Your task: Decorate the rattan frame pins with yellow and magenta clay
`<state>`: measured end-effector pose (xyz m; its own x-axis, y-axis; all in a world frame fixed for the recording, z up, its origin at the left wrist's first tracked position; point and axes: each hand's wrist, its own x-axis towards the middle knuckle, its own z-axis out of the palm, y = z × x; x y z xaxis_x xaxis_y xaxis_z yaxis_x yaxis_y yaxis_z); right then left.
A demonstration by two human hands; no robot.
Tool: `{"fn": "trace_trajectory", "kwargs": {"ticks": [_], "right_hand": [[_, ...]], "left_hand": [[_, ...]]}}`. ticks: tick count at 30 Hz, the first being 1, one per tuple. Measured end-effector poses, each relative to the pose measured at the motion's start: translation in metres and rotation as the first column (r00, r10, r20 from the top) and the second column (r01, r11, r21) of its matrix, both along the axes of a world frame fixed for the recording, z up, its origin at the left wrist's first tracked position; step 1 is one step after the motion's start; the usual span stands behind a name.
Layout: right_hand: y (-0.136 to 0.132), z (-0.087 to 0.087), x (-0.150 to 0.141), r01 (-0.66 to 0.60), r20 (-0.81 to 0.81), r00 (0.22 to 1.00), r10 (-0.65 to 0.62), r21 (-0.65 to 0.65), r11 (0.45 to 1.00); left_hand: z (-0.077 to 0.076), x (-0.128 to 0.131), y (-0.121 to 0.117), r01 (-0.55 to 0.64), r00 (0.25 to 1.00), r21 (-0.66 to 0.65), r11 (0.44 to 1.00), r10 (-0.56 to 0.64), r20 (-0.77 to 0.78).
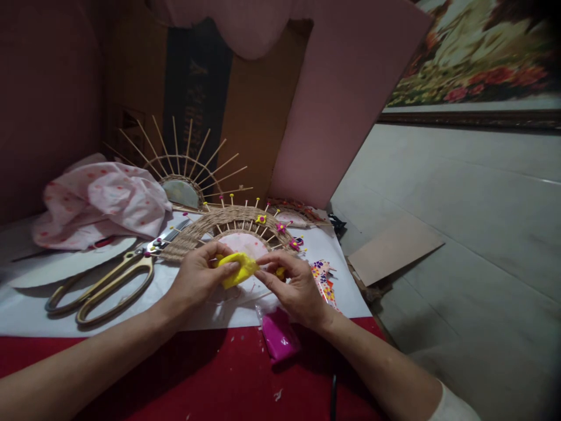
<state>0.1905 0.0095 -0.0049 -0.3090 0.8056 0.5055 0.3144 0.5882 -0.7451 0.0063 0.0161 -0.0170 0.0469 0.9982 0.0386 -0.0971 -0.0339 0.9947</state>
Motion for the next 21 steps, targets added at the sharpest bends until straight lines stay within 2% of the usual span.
{"fn": "trace_trajectory", "kwargs": {"ticks": [6, 9, 16, 21], "right_hand": [[0.0011, 0.0022, 0.0029, 0.057, 0.010, 0.998, -0.057, 0.009, 0.998], [0.0017, 0.0016, 0.0039, 0.032, 0.007, 0.999, -0.031, -0.019, 0.999], [0.0033, 0.0028, 0.0049, -0.039, -0.017, 0.999, 0.037, -0.132, 0.991], [0.0017, 0.0049, 0.0040, -0.054, -0.006, 0.999, 0.054, -0.155, 0.986]], "left_hand": [[0.0070, 0.0002, -0.0012, -0.063, 0.997, -0.033, 0.998, 0.061, -0.043], [0.0089, 0.0005, -0.0017, -0.076, 0.995, -0.028, 0.997, 0.074, -0.061], [0.0071, 0.0002, -0.0008, -0.010, 1.000, -0.012, 1.000, 0.010, -0.021], [0.0033, -0.0001, -0.0012, 0.044, 0.999, 0.052, 0.998, -0.043, -0.027]]}}
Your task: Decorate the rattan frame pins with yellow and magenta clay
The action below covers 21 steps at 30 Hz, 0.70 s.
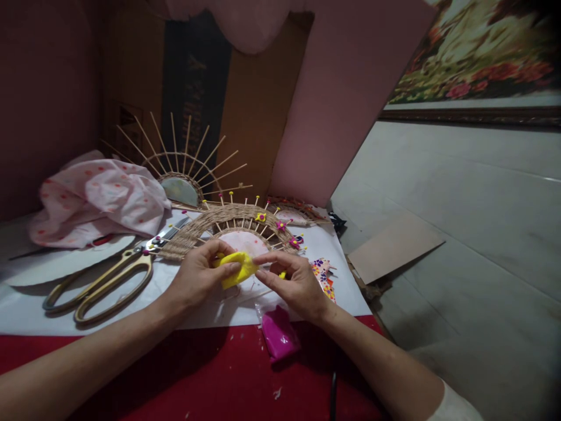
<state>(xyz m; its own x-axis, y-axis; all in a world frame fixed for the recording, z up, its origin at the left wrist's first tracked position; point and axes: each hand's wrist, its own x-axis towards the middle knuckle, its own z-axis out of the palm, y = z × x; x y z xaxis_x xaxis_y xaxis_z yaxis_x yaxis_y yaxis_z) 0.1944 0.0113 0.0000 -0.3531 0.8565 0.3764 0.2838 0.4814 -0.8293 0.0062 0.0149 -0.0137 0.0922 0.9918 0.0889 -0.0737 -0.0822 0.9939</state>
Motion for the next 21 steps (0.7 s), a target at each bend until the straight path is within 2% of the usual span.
{"fn": "trace_trajectory", "kwargs": {"ticks": [5, 12, 16, 21], "right_hand": [[0.0014, -0.0045, -0.0006, -0.050, 0.046, 0.998, 0.049, 0.005, 0.999], [0.0027, -0.0098, -0.0029, -0.162, -0.024, 0.987, 0.161, -0.218, 0.962], [0.0023, -0.0089, -0.0039, -0.205, -0.065, 0.979, 0.195, -0.234, 0.951], [0.0058, -0.0060, -0.0003, -0.091, -0.253, 0.967, 0.011, -0.305, 0.948]], "left_hand": [[0.0000, -0.0006, 0.0005, 0.009, 0.999, -0.006, 1.000, -0.010, -0.038], [-0.0014, 0.0007, 0.0013, 0.083, 0.997, -0.057, 0.995, -0.083, 0.003], [0.0013, 0.0007, 0.0027, 0.072, 0.997, -0.083, 0.994, -0.073, -0.015], [0.0070, 0.0009, 0.0002, 0.006, 1.000, -0.154, 0.988, -0.001, 0.031]]}}
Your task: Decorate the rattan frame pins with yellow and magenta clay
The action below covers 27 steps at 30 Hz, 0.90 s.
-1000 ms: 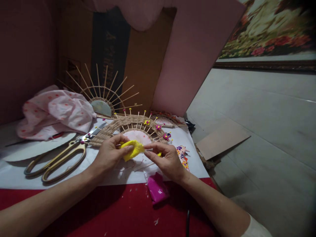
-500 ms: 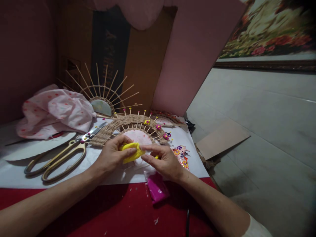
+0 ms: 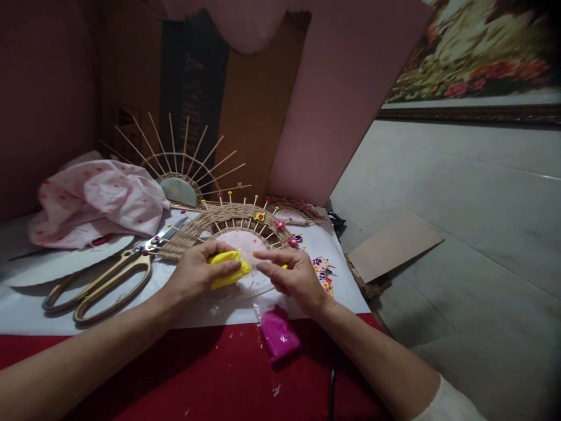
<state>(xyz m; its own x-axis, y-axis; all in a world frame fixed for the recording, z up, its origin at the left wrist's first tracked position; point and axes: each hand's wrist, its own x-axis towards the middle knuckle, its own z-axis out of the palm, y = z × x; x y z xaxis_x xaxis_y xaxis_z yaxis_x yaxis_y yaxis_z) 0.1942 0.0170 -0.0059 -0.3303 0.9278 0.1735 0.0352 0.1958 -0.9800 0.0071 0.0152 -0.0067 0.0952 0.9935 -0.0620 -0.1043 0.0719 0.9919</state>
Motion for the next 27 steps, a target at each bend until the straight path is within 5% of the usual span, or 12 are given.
{"fn": "trace_trajectory", "kwargs": {"ticks": [6, 13, 20, 27], "right_hand": [[0.001, 0.001, 0.000, -0.022, 0.084, 0.996, 0.017, 0.048, 0.999], [-0.005, -0.005, -0.006, 0.100, 0.109, 0.987, -0.122, 0.189, 0.977], [-0.005, -0.012, -0.005, -0.010, 0.132, 0.991, -0.002, 0.091, 0.996], [-0.007, -0.014, -0.009, -0.095, 0.218, 0.975, 0.047, 0.218, 0.971]], "left_hand": [[-0.002, 0.000, 0.000, -0.007, 1.000, 0.039, 0.999, 0.007, -0.003], [0.002, 0.000, -0.002, -0.112, 0.992, 0.099, 0.989, 0.117, -0.050], [0.002, 0.001, -0.004, -0.130, 0.991, 0.106, 0.986, 0.132, -0.015], [-0.005, 0.001, 0.000, -0.061, 0.995, 0.148, 0.987, 0.071, -0.064]]}}
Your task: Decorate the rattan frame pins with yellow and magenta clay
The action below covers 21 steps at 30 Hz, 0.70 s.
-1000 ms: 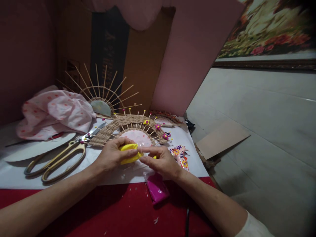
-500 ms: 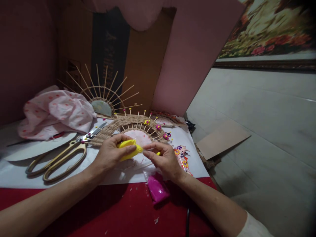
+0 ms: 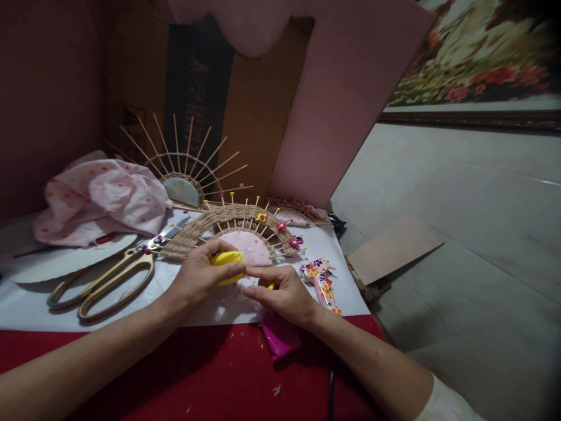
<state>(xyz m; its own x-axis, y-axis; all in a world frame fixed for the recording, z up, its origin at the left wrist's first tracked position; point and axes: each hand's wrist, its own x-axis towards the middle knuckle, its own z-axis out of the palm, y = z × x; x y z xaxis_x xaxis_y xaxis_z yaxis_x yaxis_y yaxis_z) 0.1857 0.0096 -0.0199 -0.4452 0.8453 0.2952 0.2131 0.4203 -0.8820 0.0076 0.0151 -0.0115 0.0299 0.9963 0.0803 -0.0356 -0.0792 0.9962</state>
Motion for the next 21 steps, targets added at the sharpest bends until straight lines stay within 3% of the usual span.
{"fn": "trace_trajectory", "kwargs": {"ticks": [6, 9, 14, 17, 21], "right_hand": [[-0.005, 0.001, -0.002, 0.223, -0.062, 0.975, -0.215, 0.222, 0.949], [-0.002, 0.003, -0.001, 0.270, -0.100, 0.961, -0.259, 0.128, 0.954], [0.007, 0.001, 0.001, 0.145, -0.211, 0.961, -0.178, -0.163, 0.976], [0.007, 0.001, 0.001, 0.114, -0.196, 0.971, -0.141, -0.139, 0.984], [0.005, 0.004, 0.001, 0.180, -0.176, 0.966, -0.190, -0.072, 0.981]], "left_hand": [[0.000, 0.003, -0.003, 0.013, 0.998, -0.083, 0.996, -0.009, 0.057], [0.000, 0.005, -0.005, 0.010, 0.991, -0.127, 0.992, 0.007, 0.130], [-0.001, 0.005, -0.004, 0.079, 0.945, -0.196, 0.977, -0.010, 0.328], [-0.001, 0.005, -0.004, 0.128, 0.918, -0.207, 0.970, -0.036, 0.396], [0.002, 0.008, -0.006, 0.202, 0.891, -0.190, 0.961, -0.100, 0.442]]}}
